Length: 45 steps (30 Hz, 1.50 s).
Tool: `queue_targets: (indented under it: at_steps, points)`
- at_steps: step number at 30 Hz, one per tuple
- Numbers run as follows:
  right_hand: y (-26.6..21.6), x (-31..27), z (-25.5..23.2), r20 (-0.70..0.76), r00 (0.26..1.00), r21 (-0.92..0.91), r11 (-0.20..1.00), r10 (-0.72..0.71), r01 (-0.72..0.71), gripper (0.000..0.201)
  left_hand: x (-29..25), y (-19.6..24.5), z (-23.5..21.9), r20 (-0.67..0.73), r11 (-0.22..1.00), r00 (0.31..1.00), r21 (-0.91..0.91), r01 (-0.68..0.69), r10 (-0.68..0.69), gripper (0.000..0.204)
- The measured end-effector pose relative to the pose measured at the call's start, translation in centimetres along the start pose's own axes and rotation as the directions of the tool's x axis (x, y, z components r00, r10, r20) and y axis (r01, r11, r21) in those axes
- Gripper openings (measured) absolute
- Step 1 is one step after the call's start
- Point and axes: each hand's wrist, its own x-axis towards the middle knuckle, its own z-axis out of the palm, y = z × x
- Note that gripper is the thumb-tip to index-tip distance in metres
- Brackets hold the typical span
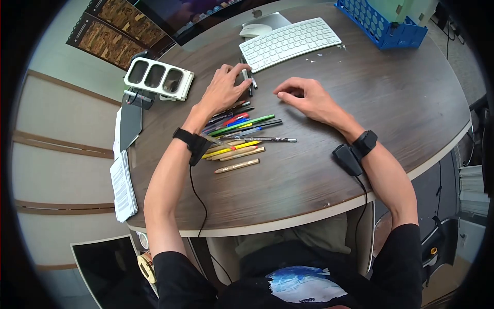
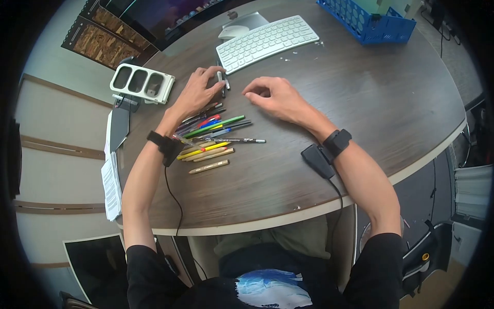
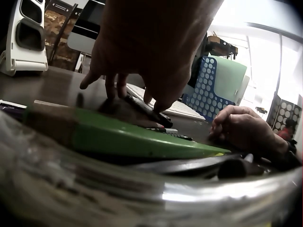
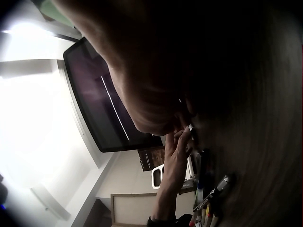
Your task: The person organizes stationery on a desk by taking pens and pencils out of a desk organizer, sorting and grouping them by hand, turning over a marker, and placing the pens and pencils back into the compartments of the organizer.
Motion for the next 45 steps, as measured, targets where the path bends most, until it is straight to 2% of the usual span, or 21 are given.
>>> queue_targets:
  at_steps: [1, 6, 10, 12, 14, 16, 18, 21, 23, 25, 28, 30, 31, 32, 34, 35, 36, 38, 39, 42, 45]
  points:
    - [0.1, 0.0, 0.0, -0.001, 1.000, -0.008, 1.000, -0.006, 0.006, 0.030, -0.1, -0.3, 0.0, -0.020, 1.000, 1.000, -0.017, -0.022, 0.021, 0.041]
    - [0.2, 0.0, 0.0, 0.020, 1.000, -0.024, 1.000, -0.019, 0.020, 0.031, -1.0, -1.4, 0.1, -0.020, 1.000, 1.000, 0.027, 0.001, 0.000, 0.037]
    - [0.6, 0.2, 0.1, 0.020, 1.000, -0.020, 1.000, -0.017, 0.017, 0.030, -0.3, -0.7, 0.2, -0.053, 0.997, 0.997, 0.051, 0.066, -0.063, 0.048]
    - [0.4, 0.1, 0.0, 0.023, 0.999, -0.053, 0.998, -0.024, 0.025, 0.031, 0.0, -0.2, 0.5, -0.090, 0.981, 0.987, 0.124, 0.146, -0.135, 0.058]
    - [0.3, 0.1, -0.1, 0.026, 1.000, -0.074, 0.997, -0.007, 0.009, 0.032, 0.5, -0.8, 0.6, -0.077, 0.978, 0.989, 0.157, 0.137, -0.126, 0.058]
    - [0.5, 0.2, 0.0, 0.023, 0.999, -0.075, 0.996, -0.044, 0.045, 0.032, 0.6, -2.6, 0.7, -0.102, 0.988, 0.992, 0.126, 0.093, -0.080, 0.053]
    - [0.4, 0.1, -0.1, 0.028, 0.999, -0.080, 0.997, -0.019, 0.022, 0.032, 0.0, -4.1, 0.4, -0.087, 0.992, 0.992, 0.077, 0.098, -0.092, 0.049]
    - [1.0, 0.2, -0.1, 0.033, 0.997, -0.094, 0.993, -0.067, 0.070, 0.033, -2.2, -4.6, -1.4, -0.004, 0.991, 0.993, 0.056, 0.120, -0.120, 0.046]
    - [1.3, 0.2, -0.1, 0.037, 0.996, -0.099, 0.992, -0.078, 0.081, 0.033, -4.1, -5.1, -2.1, 0.084, 0.992, 0.990, -0.049, 0.116, -0.112, 0.043]
    - [1.4, 0.3, -0.1, 0.044, 0.993, -0.123, 0.986, -0.105, 0.110, 0.034, -6.5, -4.6, -2.8, 0.113, 0.993, 0.988, -0.047, 0.108, -0.102, 0.042]
    - [1.2, 0.2, -0.1, 0.033, 0.996, -0.117, 0.990, -0.080, 0.083, 0.034, -8.6, -4.3, -3.4, 0.211, 0.987, 0.969, -0.070, 0.146, -0.128, 0.043]
    - [1.5, 0.2, 0.0, 0.043, 0.996, -0.113, 0.990, -0.079, 0.083, 0.034, -10.3, -3.5, -4.0, 0.213, 0.929, 0.958, -0.274, 0.249, -0.194, 0.051]
    - [1.5, 0.3, 0.0, 0.044, 0.996, -0.123, 0.988, -0.083, 0.088, 0.034, -10.9, -2.1, -4.6, 0.274, 0.867, 0.928, -0.360, 0.344, -0.254, 0.078]
    - [1.6, 0.3, -0.1, 0.041, 0.995, -0.135, 0.986, -0.088, 0.093, 0.034, -11.9, -1.6, -4.2, 0.277, 0.867, 0.927, -0.360, 0.345, -0.254, 0.078]
    - [1.4, 0.3, -0.3, 0.048, 0.995, -0.128, 0.988, -0.082, 0.088, 0.035, -13.3, -1.2, -3.2, 0.168, 0.975, 0.986, -0.217, 0.043, -0.007, 0.109]
    - [1.4, 0.4, -0.2, 0.058, 0.995, -0.121, 0.989, -0.082, 0.088, 0.035, -13.6, -1.2, -2.8, 0.209, 0.992, 0.978, -0.126, 0.006, 0.021, 0.132]
    - [1.4, 0.4, -0.1, 0.062, 0.995, -0.121, 0.989, -0.078, 0.085, 0.035, -14.1, -0.7, -2.7, 0.210, 0.991, 0.977, -0.130, 0.010, 0.018, 0.132]
    - [1.6, 0.5, -0.1, 0.059, 0.993, -0.143, 0.984, -0.098, 0.105, 0.035, -14.9, 0.6, -2.3, 0.237, 0.991, 0.970, 0.108, -0.078, 0.051, 0.134]
    - [1.6, 0.5, -0.1, 0.062, 0.994, -0.143, 0.985, -0.093, 0.101, 0.035, -15.1, 0.8, -1.6, 0.206, 0.985, 0.974, 0.118, -0.123, 0.097, 0.133]
    - [1.4, 0.4, 0.1, 0.062, 0.990, -0.132, 0.982, -0.130, 0.137, 0.036, -15.4, 1.4, -0.8, 0.168, 0.991, 0.985, 0.118, -0.070, 0.049, 0.130]
    - [0.2, 0.0, -0.1, 0.094, 0.994, -0.106, 0.992, -0.058, 0.068, 0.041, -15.1, 0.3, -0.1, 0.102, 0.989, 0.992, 0.127, -0.081, 0.068, 0.123]
